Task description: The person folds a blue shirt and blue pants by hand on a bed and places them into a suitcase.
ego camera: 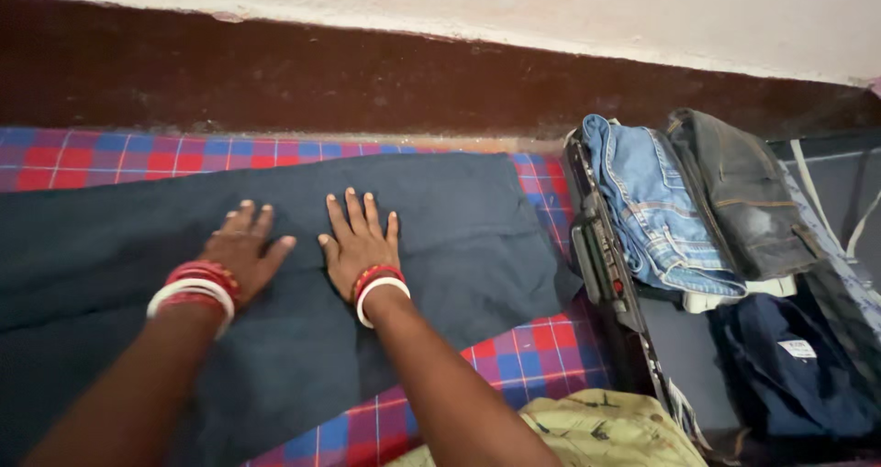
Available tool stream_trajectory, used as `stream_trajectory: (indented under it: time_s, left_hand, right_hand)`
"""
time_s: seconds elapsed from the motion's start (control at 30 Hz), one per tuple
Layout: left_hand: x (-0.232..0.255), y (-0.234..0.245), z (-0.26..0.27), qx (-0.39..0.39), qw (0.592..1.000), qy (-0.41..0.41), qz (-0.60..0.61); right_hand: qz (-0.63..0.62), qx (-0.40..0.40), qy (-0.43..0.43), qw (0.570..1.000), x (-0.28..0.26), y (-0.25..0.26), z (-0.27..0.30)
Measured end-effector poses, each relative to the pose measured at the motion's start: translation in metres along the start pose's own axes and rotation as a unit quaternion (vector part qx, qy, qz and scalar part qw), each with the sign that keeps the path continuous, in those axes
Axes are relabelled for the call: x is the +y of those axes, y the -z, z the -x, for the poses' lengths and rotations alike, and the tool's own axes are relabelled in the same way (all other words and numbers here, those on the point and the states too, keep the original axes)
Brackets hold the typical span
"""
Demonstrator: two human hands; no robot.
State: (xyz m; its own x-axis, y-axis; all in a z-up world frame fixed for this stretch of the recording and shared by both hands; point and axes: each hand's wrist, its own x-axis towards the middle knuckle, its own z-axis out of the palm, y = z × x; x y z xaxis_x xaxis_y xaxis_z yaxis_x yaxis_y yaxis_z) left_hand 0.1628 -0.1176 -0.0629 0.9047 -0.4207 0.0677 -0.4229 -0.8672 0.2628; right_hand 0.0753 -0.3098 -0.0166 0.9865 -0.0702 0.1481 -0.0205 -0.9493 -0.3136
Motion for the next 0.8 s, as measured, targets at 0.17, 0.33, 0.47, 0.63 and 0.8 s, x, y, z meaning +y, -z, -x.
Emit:
stream_trajectory:
  time_s: [0.17, 0.33, 0.47, 0.63, 0.8]
  left_hand:
    - [-0.038, 0.031, 0.063, -0.01, 0.976, 0.052, -0.209]
    - [-0.036, 0.037, 0.094, 0.147, 0.978, 0.076, -0.127]
    - [-0.032, 0.041, 0.092, 0.141, 0.979, 0.09, -0.119]
    - [-0.035, 0.039, 0.09, 0.13, 0.984, 0.091, -0.082]
    - [-0.039, 0.036, 0.089, 0.139, 0.984, 0.085, -0.073]
  right_hand:
    - [0.024, -0.009, 0.002, 1.0, -0.002, 0.001, -0.002]
    - [0.043, -0.026, -0.013, 0.999, -0.009, 0.005, -0.004]
    - [0.056, -0.048, -0.058, 0.996, -0.042, 0.009, -0.006]
    - [0.028, -0.056, 0.034, 0.997, -0.124, -0.032, 0.013]
    - [-0.001, 0.001, 0.045, 0.999, -0.135, -0.049, 0.017]
